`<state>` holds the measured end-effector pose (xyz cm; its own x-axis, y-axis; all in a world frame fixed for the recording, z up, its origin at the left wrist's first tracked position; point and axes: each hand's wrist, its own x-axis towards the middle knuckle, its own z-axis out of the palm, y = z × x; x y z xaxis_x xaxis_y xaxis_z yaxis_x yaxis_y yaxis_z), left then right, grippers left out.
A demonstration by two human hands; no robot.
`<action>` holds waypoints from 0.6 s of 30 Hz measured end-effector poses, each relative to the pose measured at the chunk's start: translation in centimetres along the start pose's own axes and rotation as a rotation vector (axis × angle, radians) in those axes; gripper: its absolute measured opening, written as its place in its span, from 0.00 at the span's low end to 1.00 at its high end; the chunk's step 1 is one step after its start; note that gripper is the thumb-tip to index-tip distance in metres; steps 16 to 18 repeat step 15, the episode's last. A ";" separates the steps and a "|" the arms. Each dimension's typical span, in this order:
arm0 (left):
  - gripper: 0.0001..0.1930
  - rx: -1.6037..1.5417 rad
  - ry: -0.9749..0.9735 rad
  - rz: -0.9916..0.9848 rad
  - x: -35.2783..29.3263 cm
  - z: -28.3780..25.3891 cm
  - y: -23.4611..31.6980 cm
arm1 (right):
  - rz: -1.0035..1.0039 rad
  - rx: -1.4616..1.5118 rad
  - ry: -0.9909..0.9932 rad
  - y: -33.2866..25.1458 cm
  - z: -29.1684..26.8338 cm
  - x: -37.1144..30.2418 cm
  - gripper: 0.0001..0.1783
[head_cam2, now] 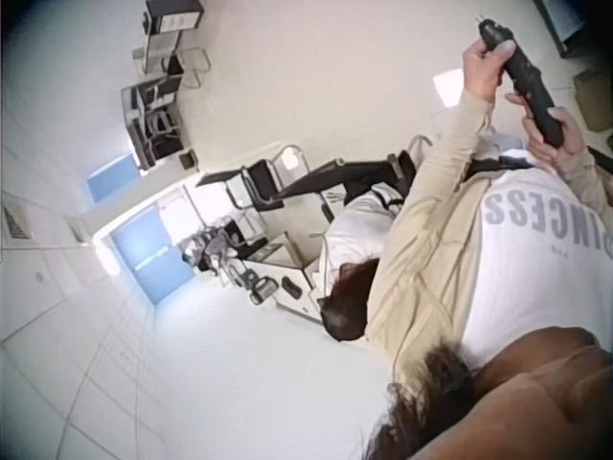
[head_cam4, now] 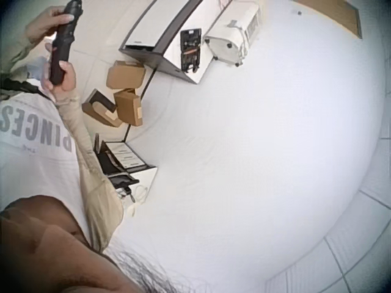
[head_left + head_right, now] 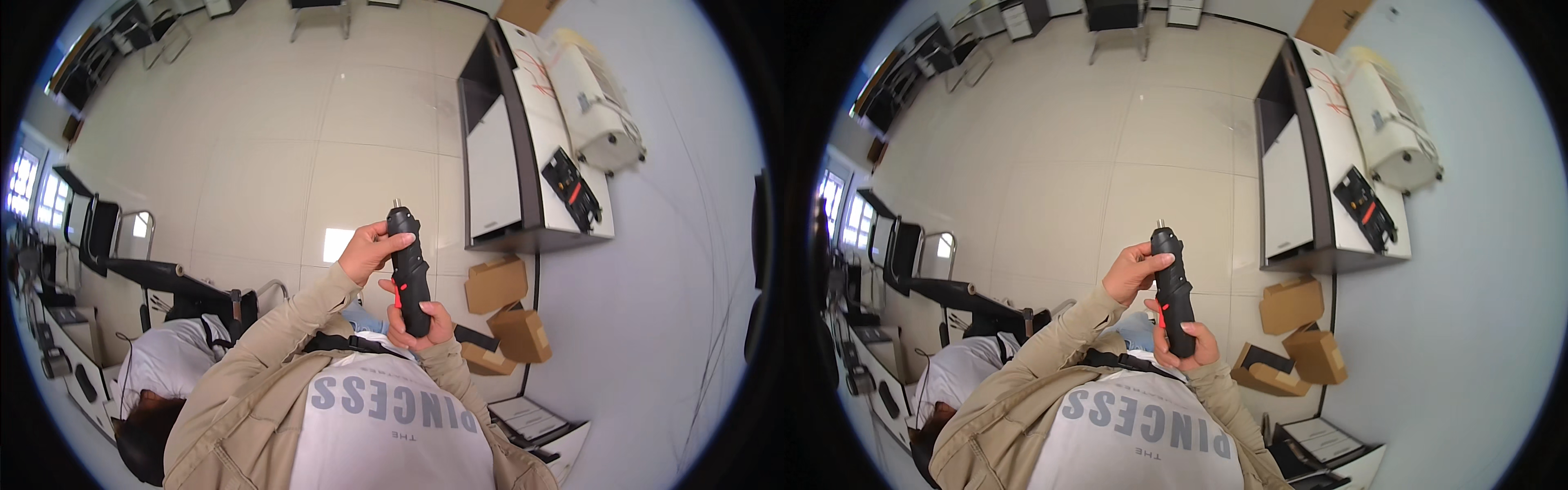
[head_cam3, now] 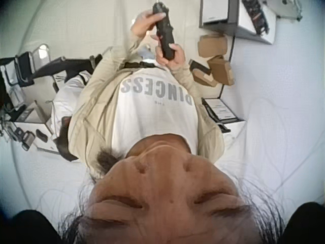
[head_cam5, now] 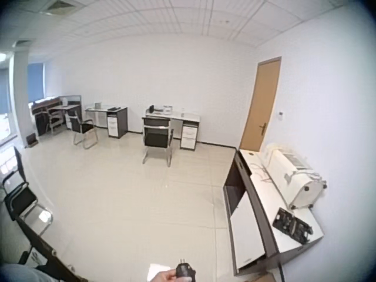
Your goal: The person assembles a yellow electronic device by attaching a perforated cover and securing it with screws using a power drill. They then move to a different table to inspect and handle several other power drills.
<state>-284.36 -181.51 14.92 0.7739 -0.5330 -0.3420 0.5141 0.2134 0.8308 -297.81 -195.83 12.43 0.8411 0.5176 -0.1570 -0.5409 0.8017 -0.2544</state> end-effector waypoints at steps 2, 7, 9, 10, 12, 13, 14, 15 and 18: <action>0.15 -0.082 0.124 0.111 0.9 -1.2 1.2 | 0.000 -0.244 0.166 -1.9 0.5 3.1 0.35; 0.20 0.034 0.431 0.279 4.9 -4.9 0.9 | -0.145 -0.903 0.457 -5.2 0.0 9.5 0.30; 0.19 0.055 0.500 0.265 6.5 -6.2 1.3 | -0.133 -1.069 0.452 -6.9 -0.5 12.1 0.32; 0.19 0.019 0.523 0.255 7.3 -6.5 1.9 | -0.077 -1.077 0.408 -8.0 -0.8 13.4 0.32; 0.19 -0.058 0.551 0.237 8.8 -6.7 3.5 | 0.026 -1.097 0.332 -10.4 -1.5 15.9 0.32; 0.21 -0.001 0.561 0.229 9.7 -7.1 3.7 | 0.095 -0.970 0.266 -11.5 -2.2 17.0 0.31; 0.22 0.054 0.567 0.231 10.9 -7.4 4.2 | 0.159 -0.852 0.199 -13.2 -3.0 18.3 0.30; 0.24 0.109 0.574 0.230 12.0 -7.8 4.4 | 0.226 -0.733 0.136 -14.7 -4.1 19.7 0.29; 0.24 0.109 0.574 0.230 12.0 -7.8 4.4 | 0.226 -0.733 0.136 -14.7 -4.1 19.7 0.29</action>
